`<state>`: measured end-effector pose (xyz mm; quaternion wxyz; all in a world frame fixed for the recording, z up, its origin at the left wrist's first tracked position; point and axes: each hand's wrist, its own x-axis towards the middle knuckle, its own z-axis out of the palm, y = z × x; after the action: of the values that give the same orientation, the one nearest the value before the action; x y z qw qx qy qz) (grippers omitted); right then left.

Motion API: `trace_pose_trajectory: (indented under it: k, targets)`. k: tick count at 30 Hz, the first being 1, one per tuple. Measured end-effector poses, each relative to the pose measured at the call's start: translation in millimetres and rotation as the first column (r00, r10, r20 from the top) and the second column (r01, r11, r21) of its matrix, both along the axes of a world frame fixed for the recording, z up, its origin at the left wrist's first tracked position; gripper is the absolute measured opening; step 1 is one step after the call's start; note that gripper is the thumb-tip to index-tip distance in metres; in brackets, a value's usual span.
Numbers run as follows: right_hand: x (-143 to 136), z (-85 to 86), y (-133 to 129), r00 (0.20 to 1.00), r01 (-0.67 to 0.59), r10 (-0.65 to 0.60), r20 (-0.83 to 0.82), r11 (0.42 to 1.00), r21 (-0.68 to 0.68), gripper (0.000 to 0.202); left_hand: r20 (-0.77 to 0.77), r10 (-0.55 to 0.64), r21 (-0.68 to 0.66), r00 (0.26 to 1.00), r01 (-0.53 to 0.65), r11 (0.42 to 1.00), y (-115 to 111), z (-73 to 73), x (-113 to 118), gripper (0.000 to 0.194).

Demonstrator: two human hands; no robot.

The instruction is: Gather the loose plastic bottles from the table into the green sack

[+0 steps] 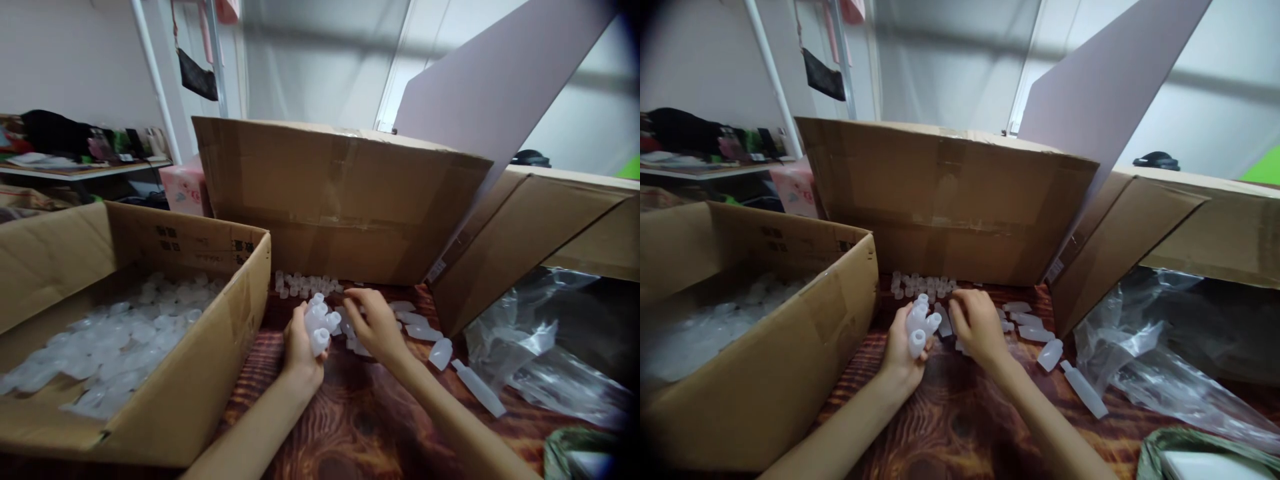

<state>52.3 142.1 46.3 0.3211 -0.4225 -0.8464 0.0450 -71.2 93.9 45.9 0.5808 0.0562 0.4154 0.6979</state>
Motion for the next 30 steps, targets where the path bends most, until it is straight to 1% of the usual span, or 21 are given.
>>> trace_pose_trajectory:
  k: [2, 4, 6, 9, 12, 15, 17, 19, 20, 21, 22, 23, 25, 27, 28, 30]
  targets:
    - [-8.2, -1.0, 11.6, 0.987, -0.083, 0.088, 0.137, 0.996, -0.043, 0.014, -0.021, 0.03, -0.004, 0.999, -0.03, 1.0, 2.0, -1.7, -2.2, 0.021]
    - [-17.0, -4.5, 14.8, 0.967, -0.111, 0.127, 0.222, 0.99, -0.083, 0.01, -0.04, 0.048, -0.013, 0.998, -0.048, 0.999, 3.7, -5.0, -2.9, 0.022]
    - [-24.2, -7.8, 13.7, 0.959, -0.107, 0.132, 0.25, 0.988, -0.11, 0.014, -0.041, 0.049, -0.004, 0.998, -0.049, 0.999, 5.3, -8.4, -2.8, 0.023]
    - [-27.1, -9.1, 16.1, 0.97, -0.094, 0.127, 0.208, 0.982, -0.161, 0.027, -0.016, 0.043, 0.001, 0.999, -0.043, 0.999, 6.9, -11.6, -2.6, 0.025]
    - [-18.9, -5.4, 25.7, 0.995, -0.079, 0.091, 0.045, 0.974, -0.213, 0.04, 0.008, 0.033, -0.031, 0.999, -0.033, 0.999, 7.1, -11.0, -2.4, 0.026]
    - [-5.7, 4.3, 24.1, 0.983, -0.056, 0.009, -0.183, 0.965, -0.255, 0.04, 0.0, 0.012, -0.091, 1.0, -0.012, 0.996, 6.0, -7.7, -1.6, 0.026]
    - [-0.1, 13.3, 8.9, 0.935, -0.078, -0.032, -0.352, 0.953, -0.293, 0.037, -0.016, 0.008, -0.111, 1.0, -0.01, 0.994, 5.0, -5.5, -0.7, 0.025]
    - [0.2, 21.5, -14.7, 0.835, -0.176, -0.035, -0.548, 0.928, -0.327, 0.041, -0.035, 0.011, -0.13, 0.999, -0.016, 0.991, 4.1, -4.9, 0.6, 0.025]
    - [-1.5, 24.2, -27.0, 0.78, -0.237, -0.019, -0.626, 0.916, -0.324, 0.046, -0.046, 0.011, -0.137, 0.999, -0.017, 0.99, 3.7, -5.5, 1.4, 0.025]
    - [-4.2, 25.2, -38.0, 0.741, -0.282, 0.009, -0.671, 0.912, -0.299, 0.05, -0.058, 0.008, -0.139, 0.998, -0.016, 0.99, 3.4, -6.7, 2.2, 0.026]
    - [-7.3, 24.5, -46.7, 0.737, -0.296, 0.051, -0.674, 0.921, -0.254, 0.052, -0.068, 0.005, -0.129, 0.998, -0.013, 0.992, 3.3, -8.6, 3.0, 0.028]
    - [-10.5, 21.9, -52.4, 0.768, -0.28, 0.105, -0.632, 0.942, -0.184, 0.05, -0.067, -0.001, -0.099, 0.998, -0.005, 0.995, 3.4, -11.0, 3.7, 0.028]
    - [-16.2, 12.2, -54.9, 0.845, -0.221, 0.2, -0.496, 0.975, 0.016, 0.041, -0.033, -0.008, -0.019, 0.999, 0.008, 1.0, 4.1, -16.0, 5.1, 0.028]
    - [-20.2, -0.4, -49.0, 0.894, -0.171, 0.24, -0.379, 0.963, 0.207, 0.036, 0.024, -0.019, 0.046, 1.0, 0.018, 0.999, 4.8, -19.8, 6.2, 0.027]
    - [-21.7, -6.4, -45.0, 0.905, -0.15, 0.244, -0.348, 0.95, 0.275, 0.036, 0.055, -0.031, 0.072, 0.998, 0.027, 0.997, 4.8, -20.6, 6.7, 0.027]
    - [-24.7, -16.0, -38.5, 0.918, -0.104, 0.229, -0.324, 0.926, 0.362, 0.036, 0.132, -0.054, 0.124, 0.99, 0.037, 0.992, 3.7, -19.5, 7.2, 0.027]
